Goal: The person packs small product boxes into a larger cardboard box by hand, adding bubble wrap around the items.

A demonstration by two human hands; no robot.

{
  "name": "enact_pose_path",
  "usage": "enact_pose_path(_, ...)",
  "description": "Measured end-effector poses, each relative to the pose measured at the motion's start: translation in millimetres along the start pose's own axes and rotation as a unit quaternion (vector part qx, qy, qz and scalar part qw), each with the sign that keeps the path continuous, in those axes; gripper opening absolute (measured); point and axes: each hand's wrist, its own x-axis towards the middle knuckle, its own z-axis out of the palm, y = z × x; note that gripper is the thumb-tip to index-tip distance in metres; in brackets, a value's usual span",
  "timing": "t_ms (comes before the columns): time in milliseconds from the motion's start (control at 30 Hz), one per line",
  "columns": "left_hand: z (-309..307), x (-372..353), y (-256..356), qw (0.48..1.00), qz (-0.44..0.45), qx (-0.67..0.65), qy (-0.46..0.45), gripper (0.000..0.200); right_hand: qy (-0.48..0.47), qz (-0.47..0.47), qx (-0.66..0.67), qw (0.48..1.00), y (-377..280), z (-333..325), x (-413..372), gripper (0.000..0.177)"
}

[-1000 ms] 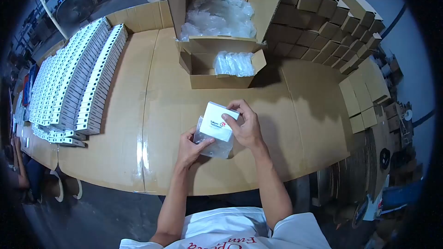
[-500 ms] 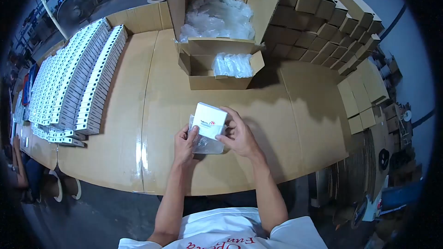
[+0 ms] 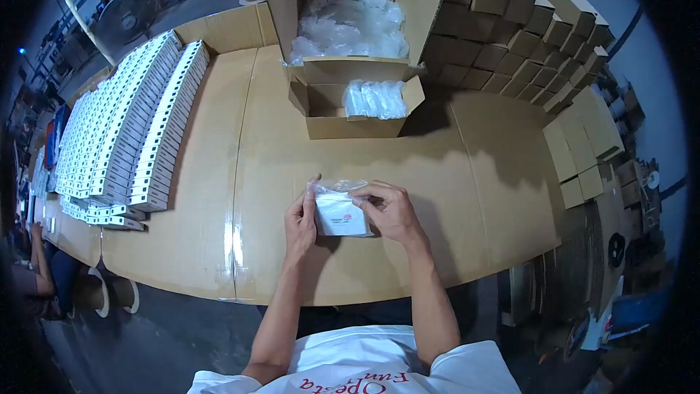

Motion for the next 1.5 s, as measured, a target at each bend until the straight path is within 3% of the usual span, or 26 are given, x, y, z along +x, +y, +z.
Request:
enact_pose_path(33, 1, 1, -4, 1.0, 0.026, 0.01, 0.005, 0.043, 0.0, -0.001, -0.009, 1.0, -2, -1, -1, 0.014)
enact_pose_path(167, -1, 4, 6, 1.0, -0.007, 0.016, -0.014, 0.045, 0.018, -0.069, -0.092, 0.993, 2, -1, -3, 0.01)
enact_pose_path(267, -2, 4, 3, 0.999, 0.022, -0.022, -0.022, 0.047, 0.035, -0.071, 0.022, 0.997, 27, 5, -6, 0.017)
enact_pose_path(367, 0, 4, -11, 0.991, 0.001, -0.128, -0.023, 0.05, 0.122, 0.06, 0.243, 0.96, 13, 20, -11, 0.028)
enact_pose_path(467, -3, 6, -22, 0.976, 0.002, -0.216, -0.023, 0.054, 0.129, 0.016, 0.219, 0.967, -5, 25, -12, 0.04)
enact_pose_path(567, -6, 6, -22, 0.973, -0.002, -0.227, -0.045, 0.059, 0.081, 0.03, 0.156, 0.984, 21, 22, -10, 0.05)
enact_pose_path(600, -5, 5, -19, 0.96, -0.019, -0.275, -0.045, 0.057, 0.065, 0.043, 0.135, 0.988, 24, 22, -8, 0.046)
enact_pose_path(700, -6, 3, -10, 0.978, 0.065, -0.171, -0.102, 0.047, 0.048, 0.033, 0.121, 0.991, 27, 19, -10, 0.037)
enact_pose_path(800, -9, 0, -11, 0.994, -0.026, -0.053, -0.091, 0.033, 0.012, 0.02, 0.068, 0.997, 29, 13, -10, 0.028)
enact_pose_path(900, -9, 4, -21, 0.985, 0.093, -0.09, -0.112, 0.016, -0.003, -0.014, 0.052, 0.999, 32, 9, -10, 0.024)
enact_pose_path(933, -10, 2, -19, 0.987, 0.084, -0.092, -0.103, 0.014, 0.0, -0.016, 0.067, 0.998, 31, 9, -11, 0.023)
enact_pose_path(1100, -8, -2, -12, 0.989, 0.123, -0.048, -0.065, 0.011, 0.026, -0.045, 0.075, 0.996, 22, 13, -12, 0.017)
enact_pose_path(1233, -7, 0, -13, 0.985, 0.169, 0.013, -0.032, 0.015, 0.073, 0.039, 0.074, 0.994, 25, 18, -16, 0.007)
enact_pose_path(1400, 10, -1, -10, 0.989, 0.094, -0.108, 0.026, 0.023, 0.162, 0.038, 0.1, 0.981, 25, 32, -12, 0.017)
enact_pose_path(1500, 14, 1, -7, 0.991, 0.072, -0.108, 0.034, 0.024, 0.223, 0.026, 0.117, 0.967, 16, 40, -9, 0.01)
